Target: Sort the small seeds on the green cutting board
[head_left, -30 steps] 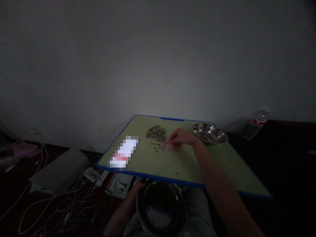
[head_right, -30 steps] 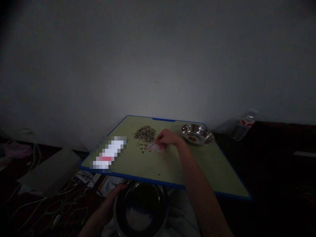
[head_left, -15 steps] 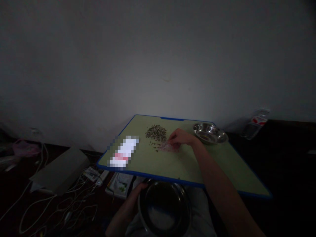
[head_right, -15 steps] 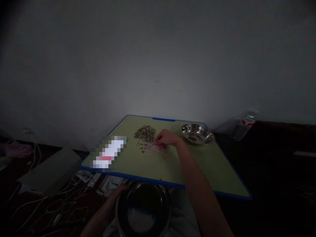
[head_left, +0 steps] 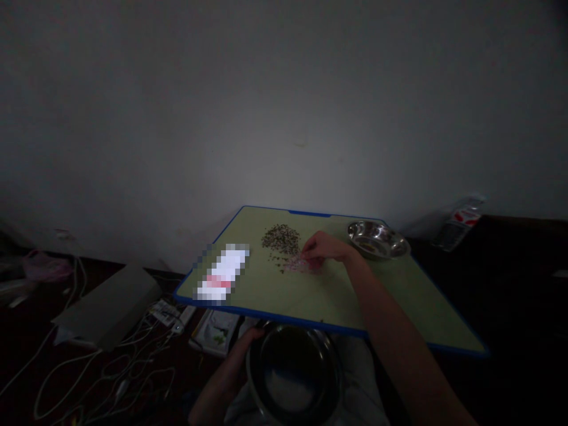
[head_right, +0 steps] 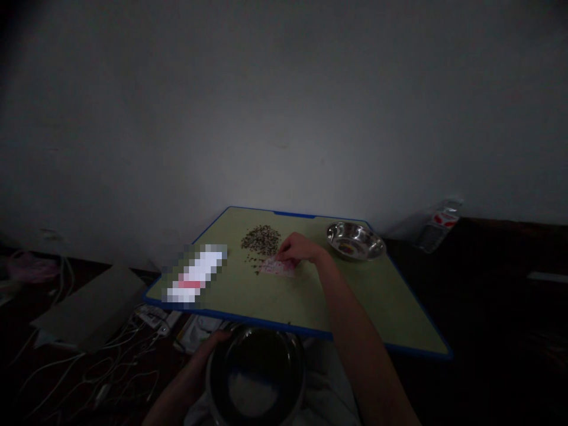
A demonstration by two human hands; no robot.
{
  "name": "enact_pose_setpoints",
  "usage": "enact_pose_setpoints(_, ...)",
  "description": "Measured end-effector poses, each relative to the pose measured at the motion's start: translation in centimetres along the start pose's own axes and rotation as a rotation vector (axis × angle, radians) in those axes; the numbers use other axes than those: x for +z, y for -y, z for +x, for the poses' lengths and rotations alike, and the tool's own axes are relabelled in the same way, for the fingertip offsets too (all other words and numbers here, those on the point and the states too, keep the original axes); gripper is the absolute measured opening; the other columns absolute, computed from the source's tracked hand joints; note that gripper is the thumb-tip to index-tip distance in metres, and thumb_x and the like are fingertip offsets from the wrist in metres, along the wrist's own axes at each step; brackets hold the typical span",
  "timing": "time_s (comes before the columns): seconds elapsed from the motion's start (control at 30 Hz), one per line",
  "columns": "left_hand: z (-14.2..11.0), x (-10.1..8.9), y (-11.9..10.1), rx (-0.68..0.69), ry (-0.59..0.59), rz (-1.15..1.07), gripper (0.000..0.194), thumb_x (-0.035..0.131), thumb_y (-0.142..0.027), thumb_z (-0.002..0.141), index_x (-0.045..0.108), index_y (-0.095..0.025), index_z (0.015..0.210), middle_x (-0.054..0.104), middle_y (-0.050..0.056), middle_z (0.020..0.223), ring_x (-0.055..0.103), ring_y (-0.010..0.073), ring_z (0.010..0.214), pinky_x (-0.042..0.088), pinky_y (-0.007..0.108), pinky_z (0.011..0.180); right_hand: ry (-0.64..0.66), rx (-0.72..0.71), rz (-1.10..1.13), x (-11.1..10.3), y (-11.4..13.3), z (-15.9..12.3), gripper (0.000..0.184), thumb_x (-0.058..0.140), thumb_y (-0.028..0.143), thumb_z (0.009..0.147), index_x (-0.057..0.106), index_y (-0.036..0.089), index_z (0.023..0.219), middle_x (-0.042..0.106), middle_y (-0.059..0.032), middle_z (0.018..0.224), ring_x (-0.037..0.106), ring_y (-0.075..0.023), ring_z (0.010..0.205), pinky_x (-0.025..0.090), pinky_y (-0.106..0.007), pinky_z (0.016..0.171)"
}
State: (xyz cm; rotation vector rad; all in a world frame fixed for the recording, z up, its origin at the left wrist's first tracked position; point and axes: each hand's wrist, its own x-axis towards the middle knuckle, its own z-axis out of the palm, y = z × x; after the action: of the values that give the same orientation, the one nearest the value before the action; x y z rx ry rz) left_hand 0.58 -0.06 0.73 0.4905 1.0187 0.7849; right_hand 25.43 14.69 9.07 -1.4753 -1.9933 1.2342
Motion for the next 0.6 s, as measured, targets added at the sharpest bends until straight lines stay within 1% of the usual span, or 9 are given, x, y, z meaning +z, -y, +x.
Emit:
enact_pose_setpoints(0.13, -0.4, 0.2, -0.5, 0.02, -0.016, 0.0, 0.021, 0.054, -0.025, 0.069, 0.069, -0.015, 0.059, 0.071, 0.0, 0.056, 0.062, 0.0152, 0.059, 0.044, 0.024, 0.062, 0.03, 0.016, 0.042, 0.4, 0.1, 0.1, 0.019, 0.068, 0.029, 0.063, 0.067, 0.011, 0.069, 0.064, -0.0018, 0.052, 0.06, -0.0119, 0.048, 0.049, -0.019, 0.045)
enact_pose_setpoints(0.23, -0.1, -0.2, -0.7, -0.04, -0.012, -0.007, 0.024, 0.052, -0.027, 0.071, 0.068, -0.014, 0.06, 0.072, 0.003, 0.057, 0.063, 0.0175, 0.058, 0.043, 0.027, 0.062, 0.012, 0.017, 0.046, 0.7, 0.2, 0.2, 0.017, 0.068, 0.028, 0.064, 0.066, 0.011, 0.068, 0.063, -0.0017, 0.051, 0.06, -0.0123, 0.047, 0.05, -0.02, 0.045)
enact_pose_setpoints(0.3, 0.2, -0.6, -0.9, -0.081, -0.015, -0.02, 0.021, 0.053, -0.026, 0.069, 0.068, -0.014, 0.061, 0.071, 0.004, 0.054, 0.064, 0.02, 0.059, 0.043, 0.029, 0.063, 0.009, 0.023, 0.039, 0.7, 0.3, 0.2, 0.018, 0.068, 0.028, 0.065, 0.065, 0.011, 0.066, 0.063, -0.002, 0.051, 0.06, -0.0117, 0.047, 0.049, -0.019, 0.045)
enact_pose_setpoints(0.37, 0.4, -1.0, -1.0, -0.073, -0.004, -0.035, 0.016, 0.056, -0.026, 0.066, 0.068, -0.015, 0.064, 0.071, 0.004, 0.054, 0.066, 0.0228, 0.066, 0.044, 0.03, 0.068, 0.008, 0.031, 0.036, 0.7, 0.4, 0.2, 0.019, 0.068, 0.029, 0.065, 0.065, 0.011, 0.066, 0.064, -0.0024, 0.051, 0.06, -0.0113, 0.048, 0.049, -0.018, 0.045)
enact_pose_setpoints(0.47, 0.5, -1.2, -1.0, -0.046, 0.02, -0.028, 0.017, 0.059, -0.031, 0.065, 0.068, -0.016, 0.067, 0.073, 0.004, 0.059, 0.066, 0.0266, 0.08, 0.045, 0.033, 0.074, 0.001, 0.04, 0.047, 0.7, 0.3, 0.3, 0.019, 0.069, 0.029, 0.064, 0.065, 0.01, 0.067, 0.064, -0.0026, 0.052, 0.06, -0.0117, 0.048, 0.05, -0.019, 0.045)
enact_pose_setpoints(0.6, 0.5, -1.3, -1.0, -0.03, 0.01, -0.014, 0.014, 0.061, -0.029, 0.061, 0.068, -0.018, 0.065, 0.074, 0.004, 0.063, 0.064, 0.0289, 0.088, 0.045, 0.035, 0.078, 0.002, 0.054, 0.069, 0.9, 0.1, 0.5, 0.018, 0.069, 0.028, 0.064, 0.064, 0.01, 0.066, 0.063, -0.002, 0.05, 0.061, -0.0125, 0.048, 0.051, -0.02, 0.046)
